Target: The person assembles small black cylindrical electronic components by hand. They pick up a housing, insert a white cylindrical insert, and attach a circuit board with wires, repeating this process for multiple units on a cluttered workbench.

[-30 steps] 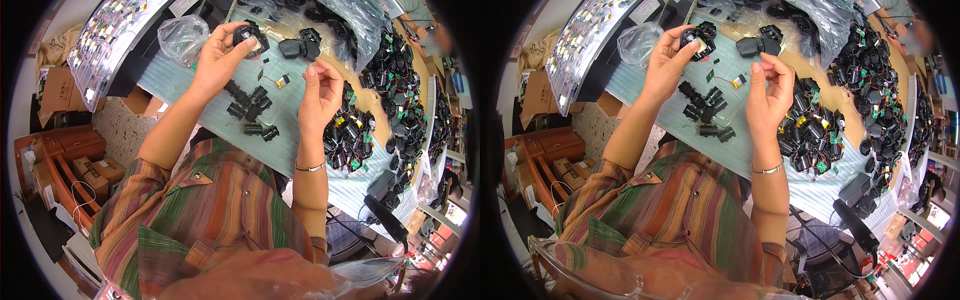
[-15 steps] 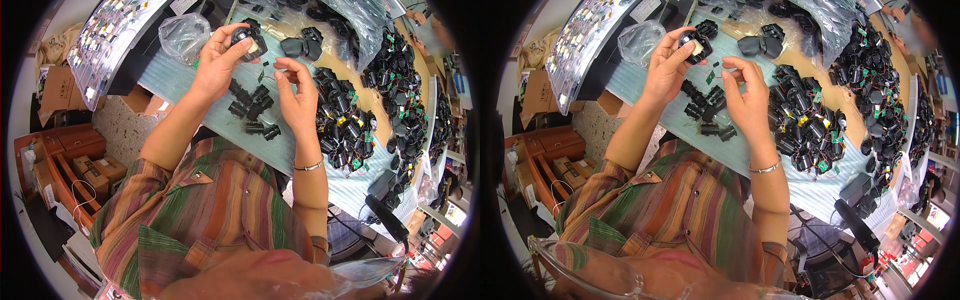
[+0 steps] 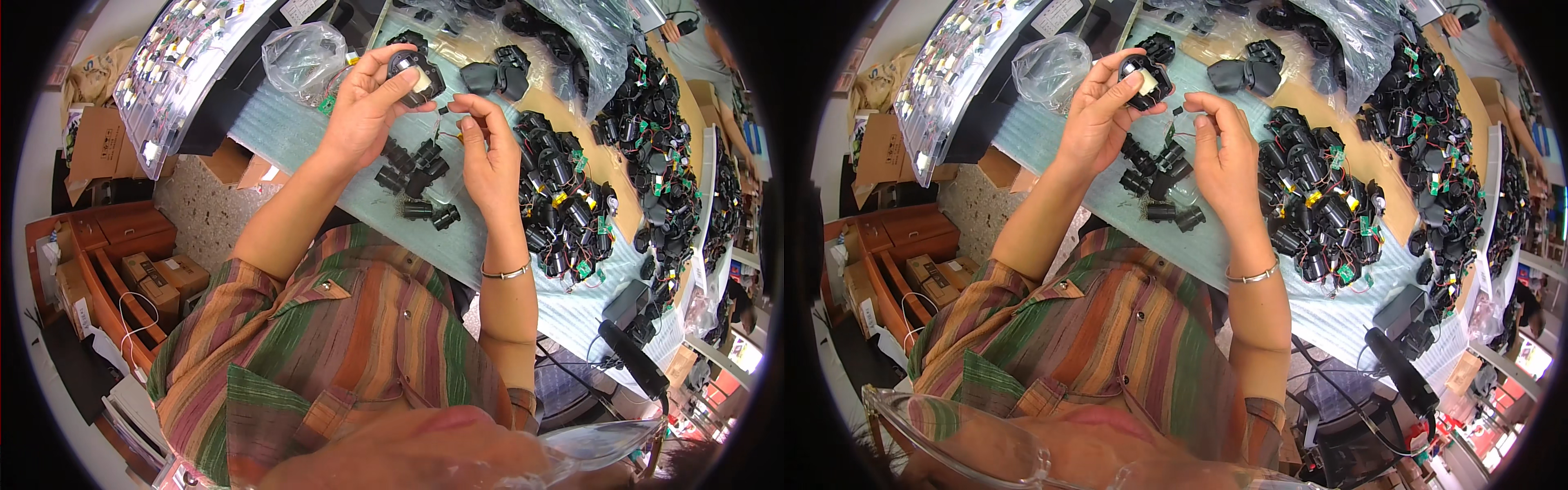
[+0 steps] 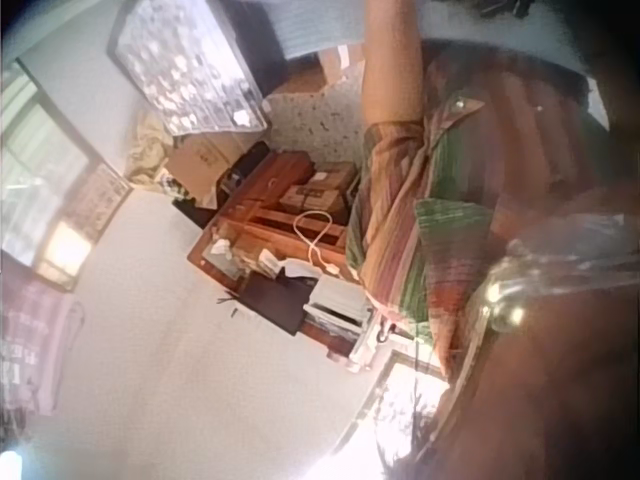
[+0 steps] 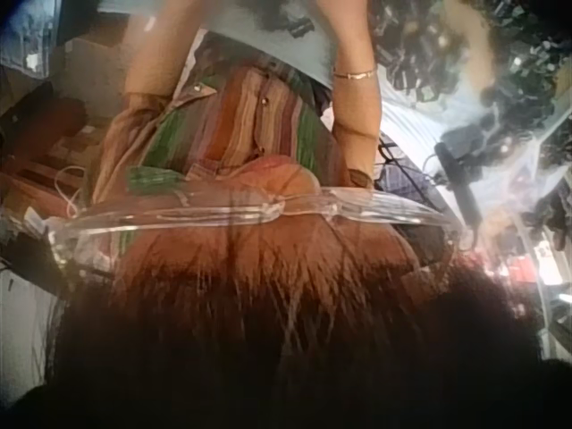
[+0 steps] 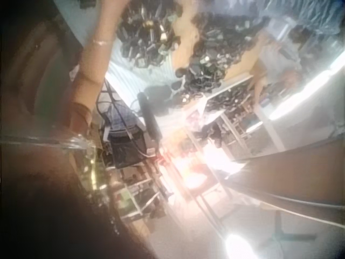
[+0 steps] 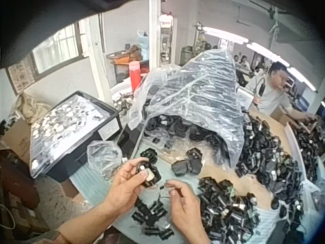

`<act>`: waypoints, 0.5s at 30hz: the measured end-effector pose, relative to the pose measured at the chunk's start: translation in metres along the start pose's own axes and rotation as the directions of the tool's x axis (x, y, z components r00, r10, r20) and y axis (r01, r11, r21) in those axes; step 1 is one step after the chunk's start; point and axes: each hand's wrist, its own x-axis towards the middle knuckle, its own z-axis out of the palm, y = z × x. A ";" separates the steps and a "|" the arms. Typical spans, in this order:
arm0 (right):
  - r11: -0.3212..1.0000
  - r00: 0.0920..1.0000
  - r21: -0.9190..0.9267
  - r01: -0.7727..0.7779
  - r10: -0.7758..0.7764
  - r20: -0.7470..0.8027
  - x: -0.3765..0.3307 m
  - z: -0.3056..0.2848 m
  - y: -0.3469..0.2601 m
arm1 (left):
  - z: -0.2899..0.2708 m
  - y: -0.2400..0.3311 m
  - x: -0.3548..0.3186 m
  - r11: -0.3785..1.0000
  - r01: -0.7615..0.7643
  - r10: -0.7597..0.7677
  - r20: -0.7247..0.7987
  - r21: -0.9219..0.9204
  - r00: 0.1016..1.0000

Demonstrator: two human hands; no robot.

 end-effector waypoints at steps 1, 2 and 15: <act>1.000 1.000 0.007 -0.002 0.002 0.001 0.000 0.000 0.001 | 0.001 0.001 0.000 1.000 0.010 -0.010 -0.006 -0.012 1.000; 1.000 1.000 0.014 -0.006 0.006 0.001 0.000 0.000 0.002 | 0.001 0.001 -0.001 0.999 0.020 -0.021 -0.011 -0.026 1.000; 0.987 0.995 0.126 -0.099 0.093 0.045 0.002 0.001 -0.007 | 0.000 0.000 -0.002 0.995 0.070 -0.071 -0.015 -0.066 0.997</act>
